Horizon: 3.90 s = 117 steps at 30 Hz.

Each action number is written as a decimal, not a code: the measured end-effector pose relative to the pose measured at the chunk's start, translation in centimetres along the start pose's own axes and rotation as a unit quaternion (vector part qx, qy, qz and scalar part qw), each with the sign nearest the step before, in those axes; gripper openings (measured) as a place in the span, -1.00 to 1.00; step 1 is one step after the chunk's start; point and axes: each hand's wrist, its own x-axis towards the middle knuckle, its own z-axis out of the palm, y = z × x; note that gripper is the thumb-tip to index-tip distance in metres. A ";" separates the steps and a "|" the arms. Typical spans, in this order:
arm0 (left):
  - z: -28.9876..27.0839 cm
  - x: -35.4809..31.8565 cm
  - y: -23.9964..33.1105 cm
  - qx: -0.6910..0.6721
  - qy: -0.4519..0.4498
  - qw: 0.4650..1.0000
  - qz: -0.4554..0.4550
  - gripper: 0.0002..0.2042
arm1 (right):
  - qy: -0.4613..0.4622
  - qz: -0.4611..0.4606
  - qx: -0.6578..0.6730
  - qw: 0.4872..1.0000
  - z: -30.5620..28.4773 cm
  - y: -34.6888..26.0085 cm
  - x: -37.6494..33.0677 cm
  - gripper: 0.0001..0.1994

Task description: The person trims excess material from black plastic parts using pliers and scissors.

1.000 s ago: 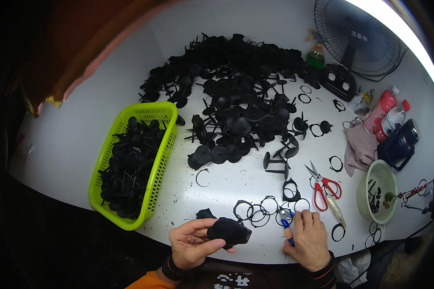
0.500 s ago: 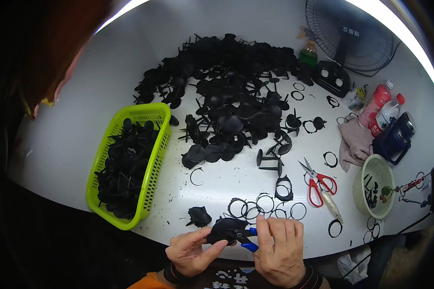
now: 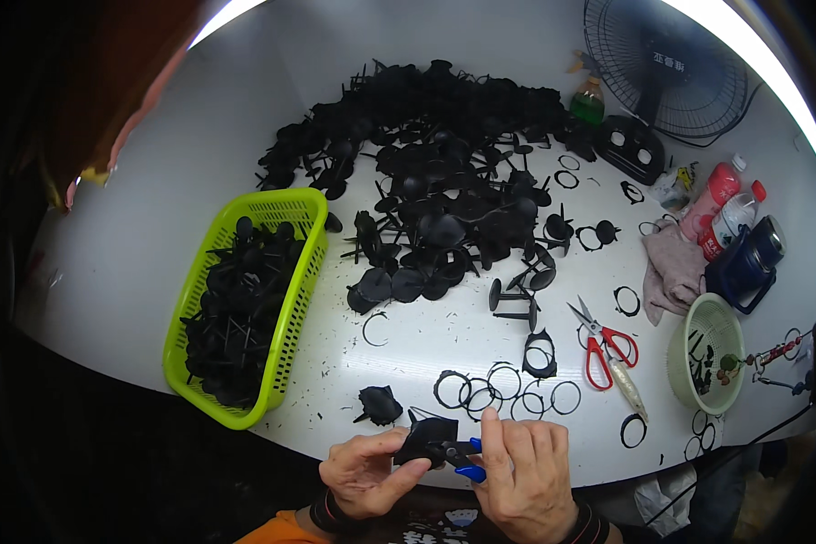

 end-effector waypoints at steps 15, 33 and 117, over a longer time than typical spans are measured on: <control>-0.1 -0.1 1.2 -0.144 0.005 0.983 -0.116 -0.72 | 0.066 0.106 0.404 0.906 0.4 0.1 -1.1 -0.77; 0.2 2.6 1.7 0.320 -0.196 0.913 0.157 -0.68 | 0.009 0.312 0.513 0.799 0.7 0.3 -1.0 -0.75; -2.6 -0.5 -1.2 -0.053 -0.108 0.993 0.021 -0.59 | -0.006 -0.038 0.011 0.999 0.4 -0.4 0.2 -0.38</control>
